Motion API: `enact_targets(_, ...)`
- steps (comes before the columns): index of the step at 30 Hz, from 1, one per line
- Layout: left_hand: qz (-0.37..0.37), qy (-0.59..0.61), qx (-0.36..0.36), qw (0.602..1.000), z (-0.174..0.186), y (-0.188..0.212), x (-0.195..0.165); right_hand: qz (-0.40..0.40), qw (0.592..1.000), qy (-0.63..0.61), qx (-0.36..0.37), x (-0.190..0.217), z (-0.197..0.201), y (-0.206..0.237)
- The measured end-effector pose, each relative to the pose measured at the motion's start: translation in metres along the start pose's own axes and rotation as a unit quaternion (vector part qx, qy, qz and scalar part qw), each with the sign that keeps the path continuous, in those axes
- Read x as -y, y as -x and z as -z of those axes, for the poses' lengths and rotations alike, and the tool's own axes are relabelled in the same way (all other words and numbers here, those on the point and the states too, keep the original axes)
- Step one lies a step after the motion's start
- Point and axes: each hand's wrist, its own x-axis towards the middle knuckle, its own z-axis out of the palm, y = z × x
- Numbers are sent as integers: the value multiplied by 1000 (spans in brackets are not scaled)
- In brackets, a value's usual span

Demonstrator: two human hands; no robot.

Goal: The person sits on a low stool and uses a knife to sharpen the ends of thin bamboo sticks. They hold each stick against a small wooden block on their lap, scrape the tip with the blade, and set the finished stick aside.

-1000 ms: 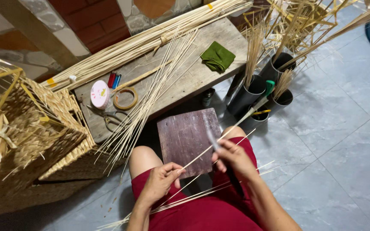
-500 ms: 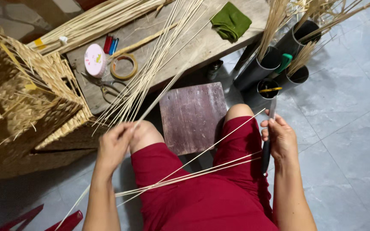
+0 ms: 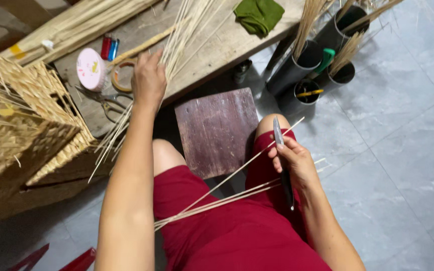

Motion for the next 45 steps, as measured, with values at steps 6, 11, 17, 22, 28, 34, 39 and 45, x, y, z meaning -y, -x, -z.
enact_targets(6, -64, 52, 65, 994, -42, 34, 7, 53, 997, 18, -60, 2, 47, -17)
enact_targets(11, 52, 217, 297, 928, -62, 127, 4, 139, 980, -27, -142, 10, 111, -11)
enact_targets(17, 196, 305, 410, 837, -53, 235, -11, 162, 978, -29, -127, -6, 123, 8)
enact_targets(22, 269, 288, 372, 841, -44, 270, -13, 129, 990, -1, -59, -28, 101, 20)
enact_targets(28, 294, 298, 325, 848, -25, 251, -18, -43, 990, 108, 74, -41, 33, 42)
enact_targets(34, 228, 299, 320, 869, -12, 249, -32, -32, 982, 62, 177, -48, -11, 46)
enact_targets(39, 234, 263, 331, 876, 4, 251, -28, 19, 993, 36, 112, -42, 6, 32)
enact_targets(45, 249, 245, 339, 873, 31, 254, -7, 82, 996, -27, 27, -31, 64, 12)
